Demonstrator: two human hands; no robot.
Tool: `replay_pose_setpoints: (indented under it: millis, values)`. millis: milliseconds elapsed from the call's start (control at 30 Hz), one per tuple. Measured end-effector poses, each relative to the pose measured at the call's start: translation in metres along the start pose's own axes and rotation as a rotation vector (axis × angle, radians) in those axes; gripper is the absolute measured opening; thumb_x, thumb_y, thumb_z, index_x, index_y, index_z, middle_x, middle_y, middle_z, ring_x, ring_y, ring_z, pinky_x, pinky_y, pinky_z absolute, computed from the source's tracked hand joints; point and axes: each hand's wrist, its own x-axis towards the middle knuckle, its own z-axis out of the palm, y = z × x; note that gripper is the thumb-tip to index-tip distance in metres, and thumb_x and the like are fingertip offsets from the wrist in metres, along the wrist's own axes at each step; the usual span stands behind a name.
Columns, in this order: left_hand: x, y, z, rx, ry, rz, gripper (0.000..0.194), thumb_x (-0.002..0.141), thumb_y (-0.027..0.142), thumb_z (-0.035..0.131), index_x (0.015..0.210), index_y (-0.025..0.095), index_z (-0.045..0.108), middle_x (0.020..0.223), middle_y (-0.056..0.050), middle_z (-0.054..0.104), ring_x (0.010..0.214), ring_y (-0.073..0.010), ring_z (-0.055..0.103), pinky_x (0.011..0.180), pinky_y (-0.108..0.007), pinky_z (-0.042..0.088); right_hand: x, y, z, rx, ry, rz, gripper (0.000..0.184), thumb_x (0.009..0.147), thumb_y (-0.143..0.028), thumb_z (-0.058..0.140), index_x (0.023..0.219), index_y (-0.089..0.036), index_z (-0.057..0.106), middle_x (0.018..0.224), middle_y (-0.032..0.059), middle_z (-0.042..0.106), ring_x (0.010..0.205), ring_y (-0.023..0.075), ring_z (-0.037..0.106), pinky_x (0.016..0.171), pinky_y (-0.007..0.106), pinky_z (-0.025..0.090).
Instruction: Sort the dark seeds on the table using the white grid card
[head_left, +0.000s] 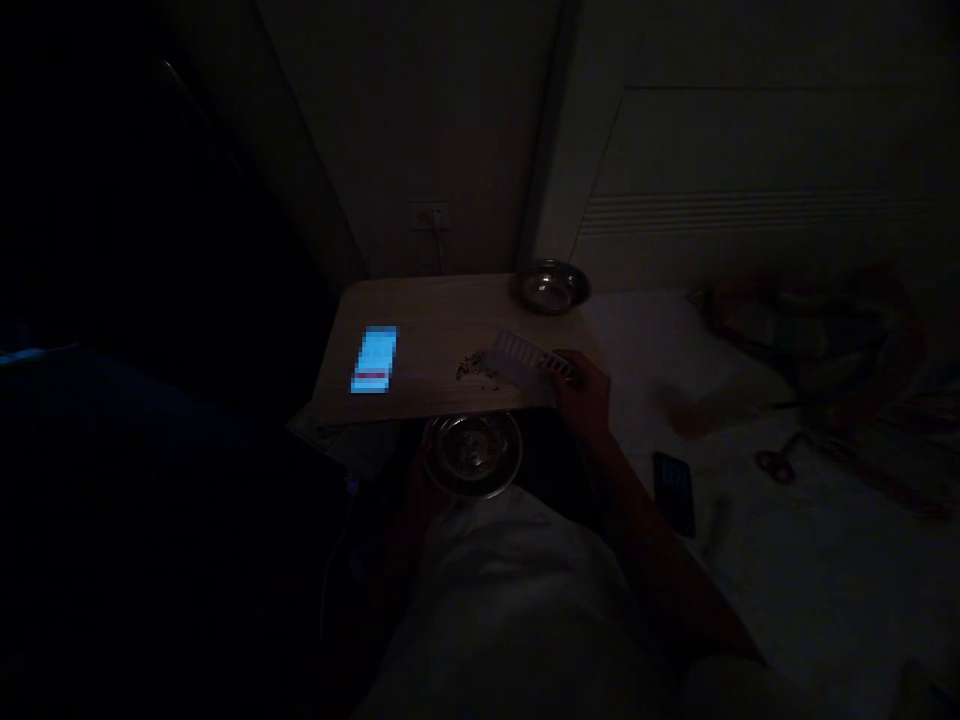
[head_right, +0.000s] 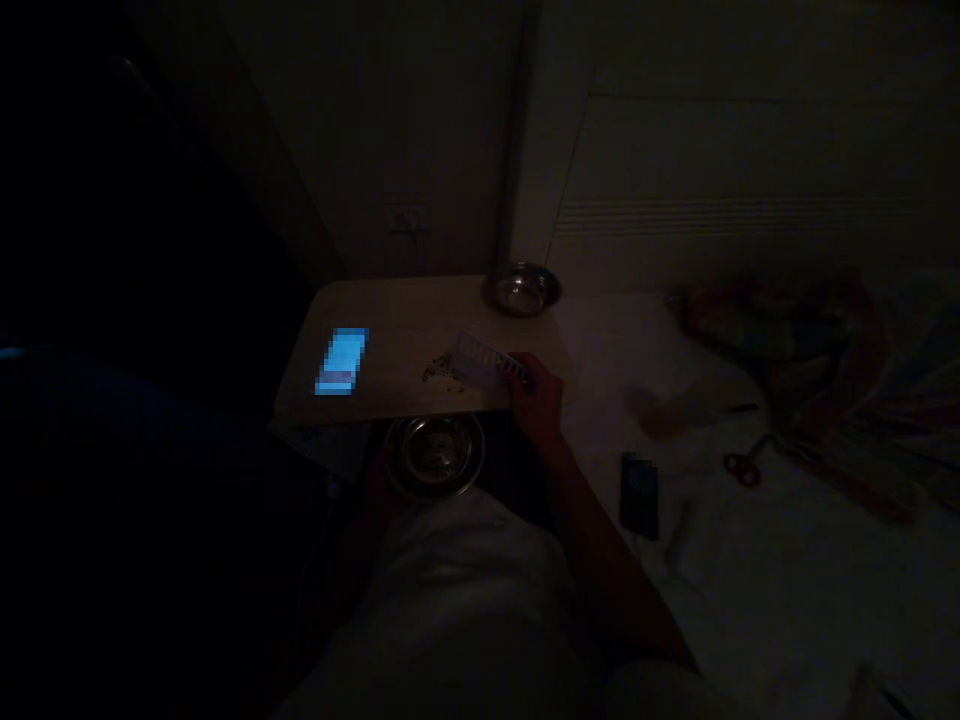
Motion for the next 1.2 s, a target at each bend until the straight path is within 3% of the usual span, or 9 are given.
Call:
replay_pose_setpoints:
  millis: [367, 633, 867, 1200]
  values:
    - [-0.001, 0.0, 0.003, -0.018, -0.021, -0.052, 0.031, 0.077, 0.034, 0.055, 0.101, 0.018, 0.065, 0.101, -0.008, 0.069, 0.112, -0.0276, 0.055, 0.1, -0.045, 0.037, -0.016, 0.004, -0.023, -0.055, -0.048, 0.019, 0.026, 0.076, -0.038, 0.058, 0.091, -0.019, 0.065, 0.083, 0.0032, 0.068, 0.073, 0.0178, 0.061, 0.066, 0.028, 0.047]
    - [-0.001, -0.001, -0.001, 0.013, 0.057, -0.016, 0.026, 0.076, 0.03, 0.057, 0.097, 0.018, 0.066, 0.096, -0.007, 0.07, 0.114, -0.0272, 0.054, 0.1, -0.043, 0.037, -0.024, 0.004, -0.029, -0.046, -0.022, 0.072, 0.028, 0.075, -0.04, 0.06, 0.091, -0.018, 0.065, 0.079, 0.0034, 0.068, 0.068, 0.0177, 0.06, 0.063, 0.029, 0.046]
    - [-0.003, 0.002, 0.004, 0.024, 0.067, -0.09, 0.026, 0.078, 0.034, 0.054, 0.093, 0.017, 0.067, 0.097, -0.008, 0.07, 0.114, -0.0279, 0.053, 0.1, -0.044, 0.037, -0.025, 0.008, -0.032, -0.028, -0.052, 0.054, 0.026, 0.075, -0.037, 0.059, 0.092, -0.019, 0.065, 0.08, 0.0029, 0.067, 0.07, 0.018, 0.06, 0.064, 0.03, 0.047]
    - [-0.006, 0.001, 0.007, 0.026, 0.03, -0.019, 0.027, 0.077, 0.032, 0.056, 0.097, 0.018, 0.066, 0.097, -0.007, 0.07, 0.114, -0.0283, 0.054, 0.1, -0.045, 0.037, -0.026, 0.004, -0.032, -0.049, -0.068, 0.054, 0.024, 0.075, -0.035, 0.059, 0.092, -0.019, 0.065, 0.079, 0.0023, 0.067, 0.069, 0.0171, 0.06, 0.063, 0.028, 0.046]
